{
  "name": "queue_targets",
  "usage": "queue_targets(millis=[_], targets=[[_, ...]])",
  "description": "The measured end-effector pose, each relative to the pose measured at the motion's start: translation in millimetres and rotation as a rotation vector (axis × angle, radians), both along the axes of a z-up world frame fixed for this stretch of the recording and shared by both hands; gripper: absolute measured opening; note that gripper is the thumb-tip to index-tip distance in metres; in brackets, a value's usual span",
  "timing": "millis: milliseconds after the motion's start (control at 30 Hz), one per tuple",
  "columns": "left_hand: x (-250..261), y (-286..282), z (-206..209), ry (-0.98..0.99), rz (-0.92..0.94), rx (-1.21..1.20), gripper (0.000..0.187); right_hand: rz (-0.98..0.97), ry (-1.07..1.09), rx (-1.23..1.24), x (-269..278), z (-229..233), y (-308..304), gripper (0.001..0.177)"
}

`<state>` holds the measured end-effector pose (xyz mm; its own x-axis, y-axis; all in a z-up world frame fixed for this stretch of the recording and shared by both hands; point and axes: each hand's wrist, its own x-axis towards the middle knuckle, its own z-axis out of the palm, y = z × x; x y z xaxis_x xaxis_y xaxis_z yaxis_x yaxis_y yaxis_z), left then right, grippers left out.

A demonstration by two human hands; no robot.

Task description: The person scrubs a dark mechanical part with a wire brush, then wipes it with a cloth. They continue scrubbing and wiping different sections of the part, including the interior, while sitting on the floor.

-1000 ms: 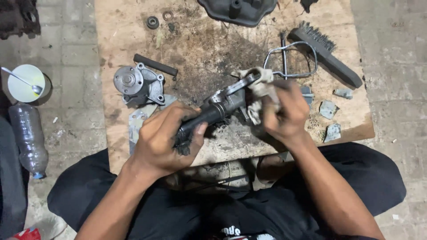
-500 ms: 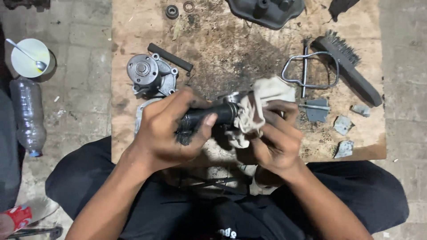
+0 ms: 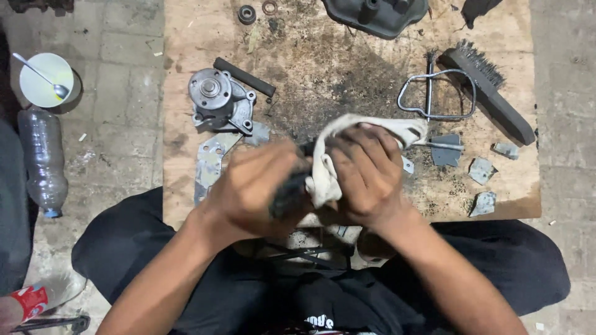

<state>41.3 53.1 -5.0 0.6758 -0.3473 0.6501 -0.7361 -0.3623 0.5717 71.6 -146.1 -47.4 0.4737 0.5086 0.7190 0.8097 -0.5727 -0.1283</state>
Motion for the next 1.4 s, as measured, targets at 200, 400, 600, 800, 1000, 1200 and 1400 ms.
queue_targets(millis=[200, 400, 600, 800, 1000, 1200, 1400], targets=[[2, 5, -3, -0.023, -0.036, 0.084, 0.024, 0.22, 0.044, -0.249, 10, 43, -12, 0.038], [-6, -7, -3, -0.058, -0.025, 0.038, 0.02, 0.135, 0.181, -0.085, -10, 17, -17, 0.023], [-11, -10, -1, -0.007, 0.001, 0.012, 0.031, 0.026, 0.073, -0.015, -26, 16, -19, 0.013], [-13, -11, -13, -0.031, 0.027, -0.016, 0.027, 0.017, -0.017, -0.081, -38, 12, -35, 0.006], [-11, -11, -20, -0.014, 0.005, 0.002, 0.021, -0.145, 0.248, -0.586, -21, 10, -74, 0.051], [-10, -10, -8, -0.001, 0.004, 0.006, 0.021, 0.067, 0.371, 0.549, -8, -20, -161, 0.059], [-10, -11, -5, -0.029, 0.033, 0.029, 0.022, -0.008, 0.352, 0.731, -4, -32, -161, 0.038]])
